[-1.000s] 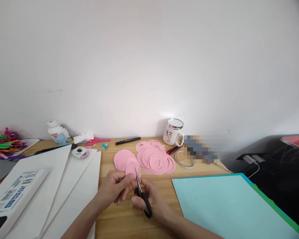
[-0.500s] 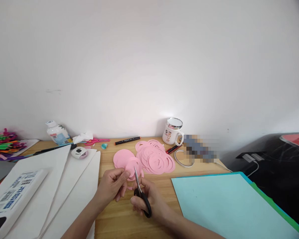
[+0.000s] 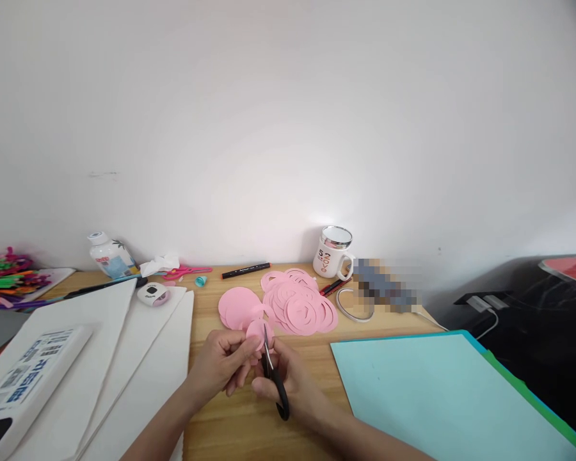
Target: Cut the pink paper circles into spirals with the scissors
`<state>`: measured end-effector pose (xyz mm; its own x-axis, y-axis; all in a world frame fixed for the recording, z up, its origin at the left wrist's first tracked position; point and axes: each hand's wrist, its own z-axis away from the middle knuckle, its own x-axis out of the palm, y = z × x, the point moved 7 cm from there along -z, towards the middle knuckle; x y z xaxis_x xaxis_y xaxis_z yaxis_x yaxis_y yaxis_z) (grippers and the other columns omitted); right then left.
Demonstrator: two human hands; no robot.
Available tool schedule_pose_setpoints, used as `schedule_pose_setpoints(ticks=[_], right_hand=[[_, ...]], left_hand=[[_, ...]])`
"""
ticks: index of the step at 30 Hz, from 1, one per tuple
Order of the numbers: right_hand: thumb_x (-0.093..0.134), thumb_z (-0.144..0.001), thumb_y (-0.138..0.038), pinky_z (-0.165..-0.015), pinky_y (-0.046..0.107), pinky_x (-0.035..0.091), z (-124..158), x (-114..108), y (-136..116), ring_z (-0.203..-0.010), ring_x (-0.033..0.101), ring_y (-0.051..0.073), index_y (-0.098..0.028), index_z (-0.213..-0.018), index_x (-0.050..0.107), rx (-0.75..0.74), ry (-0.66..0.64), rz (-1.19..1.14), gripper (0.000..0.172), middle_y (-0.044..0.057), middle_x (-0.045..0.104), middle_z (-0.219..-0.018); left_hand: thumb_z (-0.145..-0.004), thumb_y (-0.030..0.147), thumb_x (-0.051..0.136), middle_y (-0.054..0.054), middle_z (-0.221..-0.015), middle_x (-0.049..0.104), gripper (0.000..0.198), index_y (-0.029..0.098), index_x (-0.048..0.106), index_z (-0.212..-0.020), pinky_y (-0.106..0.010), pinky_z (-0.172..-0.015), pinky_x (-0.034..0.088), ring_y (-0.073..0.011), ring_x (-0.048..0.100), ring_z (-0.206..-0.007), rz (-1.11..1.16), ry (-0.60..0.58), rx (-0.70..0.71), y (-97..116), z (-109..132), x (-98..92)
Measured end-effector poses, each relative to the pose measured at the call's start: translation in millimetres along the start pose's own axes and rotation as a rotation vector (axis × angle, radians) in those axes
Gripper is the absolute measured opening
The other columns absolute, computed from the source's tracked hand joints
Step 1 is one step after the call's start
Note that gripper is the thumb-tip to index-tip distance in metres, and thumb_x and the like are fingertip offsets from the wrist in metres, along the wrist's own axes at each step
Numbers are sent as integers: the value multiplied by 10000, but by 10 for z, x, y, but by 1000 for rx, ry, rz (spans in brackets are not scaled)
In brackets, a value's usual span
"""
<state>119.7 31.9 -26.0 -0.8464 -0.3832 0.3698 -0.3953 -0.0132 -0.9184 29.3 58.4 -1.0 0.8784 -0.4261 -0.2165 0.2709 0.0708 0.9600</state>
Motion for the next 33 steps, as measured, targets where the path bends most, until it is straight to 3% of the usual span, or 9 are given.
schedule_pose_setpoints(ticks=[7, 20, 29, 33], right_hand=[[737, -609, -451, -372, 177, 327, 17, -60, 107, -381, 398, 64, -188, -810, 487, 75, 38, 91, 415, -82, 456, -514], [704, -583, -494, -290, 149, 273, 36, -57, 173, -275, 378, 52, -198, -723, 450, 171, 68, 74, 414, -99, 467, -409], [738, -576, -496, -354, 168, 368, 17, -31, 141, -338, 443, 59, -188, -797, 462, 135, 41, 51, 469, -86, 512, -472], [728, -575, -518, -325, 158, 327, 10, -47, 138, -312, 423, 53, -193, -737, 447, 162, 65, 84, 459, -92, 489, -450]], left_hand=[[-731, 528, 545, 63, -313, 448, 419, 154, 530, -542, -146, -270, 188, -42, 334, -225, -7, 23, 4, 42, 9, -47], [-757, 475, 539, 60, -339, 452, 420, 169, 437, -489, -151, -291, 234, -38, 333, -255, -2, 174, 97, 94, 14, -200], [-756, 487, 546, 63, -347, 437, 411, 163, 490, -511, -158, -304, 253, -46, 344, -275, -41, 73, 63, 39, -16, -127], [-742, 494, 560, 66, -340, 420, 414, 163, 497, -502, -161, -309, 249, -46, 334, -281, -53, 64, 58, 56, -10, -125]])
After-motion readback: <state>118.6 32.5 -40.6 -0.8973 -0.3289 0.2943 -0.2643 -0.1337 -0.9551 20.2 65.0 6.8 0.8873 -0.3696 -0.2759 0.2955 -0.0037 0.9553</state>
